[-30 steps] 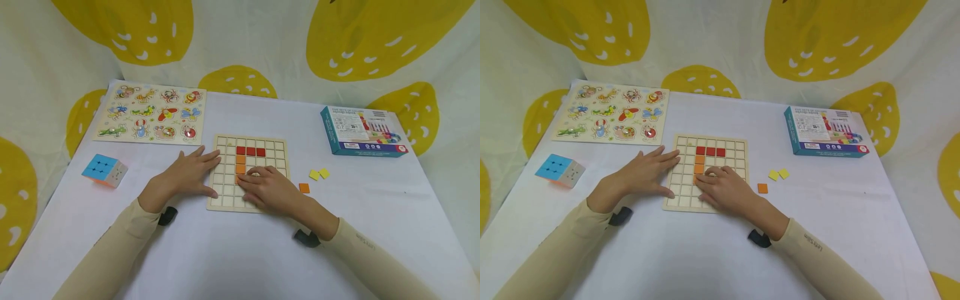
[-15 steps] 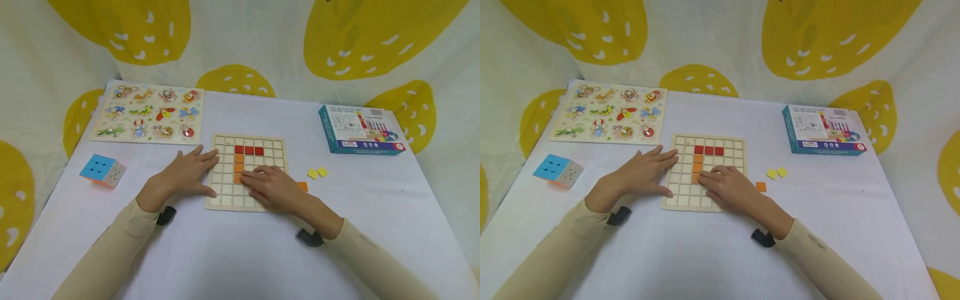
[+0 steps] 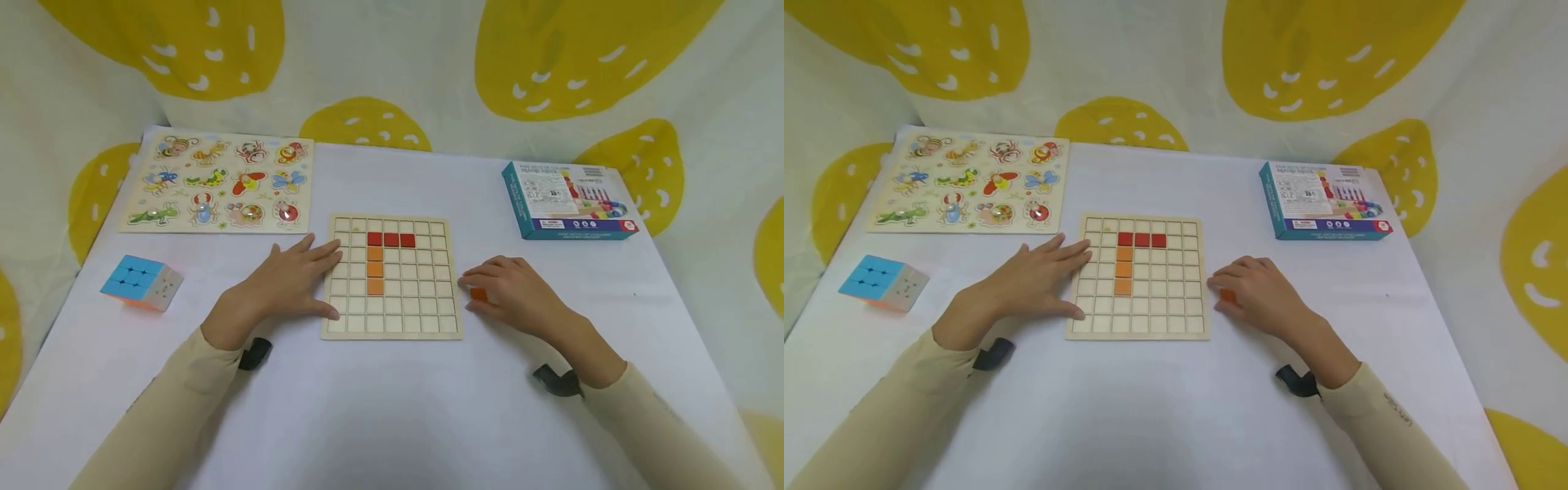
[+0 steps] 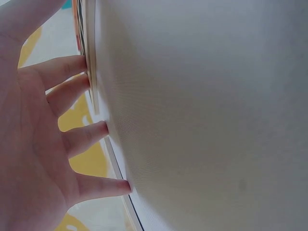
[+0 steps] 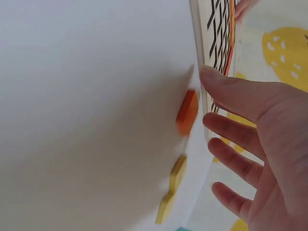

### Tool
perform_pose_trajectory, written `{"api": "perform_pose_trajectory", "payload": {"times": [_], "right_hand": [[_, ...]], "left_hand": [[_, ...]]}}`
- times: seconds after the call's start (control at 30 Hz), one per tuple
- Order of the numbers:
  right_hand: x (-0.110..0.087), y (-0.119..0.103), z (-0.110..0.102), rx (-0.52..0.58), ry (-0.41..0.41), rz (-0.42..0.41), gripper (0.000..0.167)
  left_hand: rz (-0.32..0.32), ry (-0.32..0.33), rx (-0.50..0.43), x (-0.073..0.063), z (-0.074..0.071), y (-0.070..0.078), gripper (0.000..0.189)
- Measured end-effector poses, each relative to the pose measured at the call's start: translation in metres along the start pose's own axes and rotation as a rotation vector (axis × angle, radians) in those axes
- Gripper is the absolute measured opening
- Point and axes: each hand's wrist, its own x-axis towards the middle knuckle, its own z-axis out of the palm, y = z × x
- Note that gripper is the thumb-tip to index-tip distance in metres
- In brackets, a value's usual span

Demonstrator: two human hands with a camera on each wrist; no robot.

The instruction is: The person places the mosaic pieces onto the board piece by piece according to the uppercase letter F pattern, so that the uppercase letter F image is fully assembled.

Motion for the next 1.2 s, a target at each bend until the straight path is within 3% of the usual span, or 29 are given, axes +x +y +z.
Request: {"api": "perform_pose_trajectory", "payload": {"times": [0.23,0.57,0.83,1.03,1.2], "right_hand": [[-0.008,0.011,-0.001,-0.01,0.004,0.022,0.036],[-0.01,0.013,0.003,0.062,0.02,0.048,0.027],[-0.014,0.016,0.009,0.038,0.116,0.004,0.022],[-0.012,0.014,0.008,0.176,0.124,-0.004,0.025],[0.001,0.0,0.002,0.308,0.124,-0.053,0.025]], "left_hand": [[-0.006,-0.006,-0.006,0.001,-0.002,-0.001,0.108],[-0.011,-0.015,-0.01,0.002,-0.001,0.0,0.109],[-0.016,-0.02,-0.011,0.002,0.0,0.001,0.11],[-0.013,-0.016,-0.011,0.002,0.001,0.0,0.11],[-0.017,-0.02,-0.006,0.002,0.001,0.0,0.11]]}}
